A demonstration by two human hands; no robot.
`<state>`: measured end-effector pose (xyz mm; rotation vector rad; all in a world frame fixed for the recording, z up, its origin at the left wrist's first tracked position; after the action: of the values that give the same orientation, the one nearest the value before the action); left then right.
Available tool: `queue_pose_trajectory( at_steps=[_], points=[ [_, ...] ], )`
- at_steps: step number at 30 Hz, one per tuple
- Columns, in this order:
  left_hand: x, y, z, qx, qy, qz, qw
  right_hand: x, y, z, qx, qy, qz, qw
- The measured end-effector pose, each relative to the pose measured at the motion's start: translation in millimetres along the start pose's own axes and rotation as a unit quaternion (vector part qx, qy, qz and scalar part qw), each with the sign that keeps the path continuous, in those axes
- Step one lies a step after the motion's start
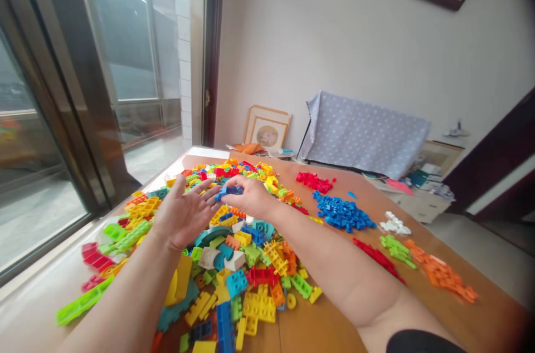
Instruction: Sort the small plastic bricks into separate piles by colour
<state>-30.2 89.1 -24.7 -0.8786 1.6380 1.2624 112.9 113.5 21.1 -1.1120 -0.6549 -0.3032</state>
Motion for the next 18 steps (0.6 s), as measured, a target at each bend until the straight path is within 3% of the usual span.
queue_pose_trajectory(
  at_steps=[5,9,11,14,16,18],
  points=[
    [2.9,0.4,1.8,-0.006,0.032,-0.027,0.999,65.1,57.7,-32.1,-0.099,0.053,0.072,0.991],
    [9.8,-3.6,3.2,0.006,0.081,-0.067,0.994,147.3,125.6,-66.8,-0.168,0.158,0.037,0.972],
    [16.3,-0.5,6.5,-0.005,0.096,-0.067,0.993,193.4,160.5,-89.5,-0.220,0.210,-0.043,0.952],
    [24.4,6.4,13.5,-0.028,0.090,-0.046,0.994,255.3,204.4,-130.4,-0.331,0.258,-0.205,0.884],
    [27.6,9.4,17.2,-0.037,0.083,-0.016,0.996,279.7,225.8,-151.9,-0.365,0.263,-0.238,0.861],
    [29.4,11.0,19.1,-0.043,0.082,0.016,0.996,291.4,244.8,-167.2,-0.389,0.254,-0.261,0.847]
  ],
)
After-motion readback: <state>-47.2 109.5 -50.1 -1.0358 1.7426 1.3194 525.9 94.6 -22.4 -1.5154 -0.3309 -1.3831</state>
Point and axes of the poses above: each hand's wrist, its own z-axis towards the middle knuckle, its own x-axis out of the back of the hand, y = z × x, the point moved 8 cm from there along z, towards the middle knuckle, and after that the axes turned 10 degrees about -z, right-handed, at the moved point
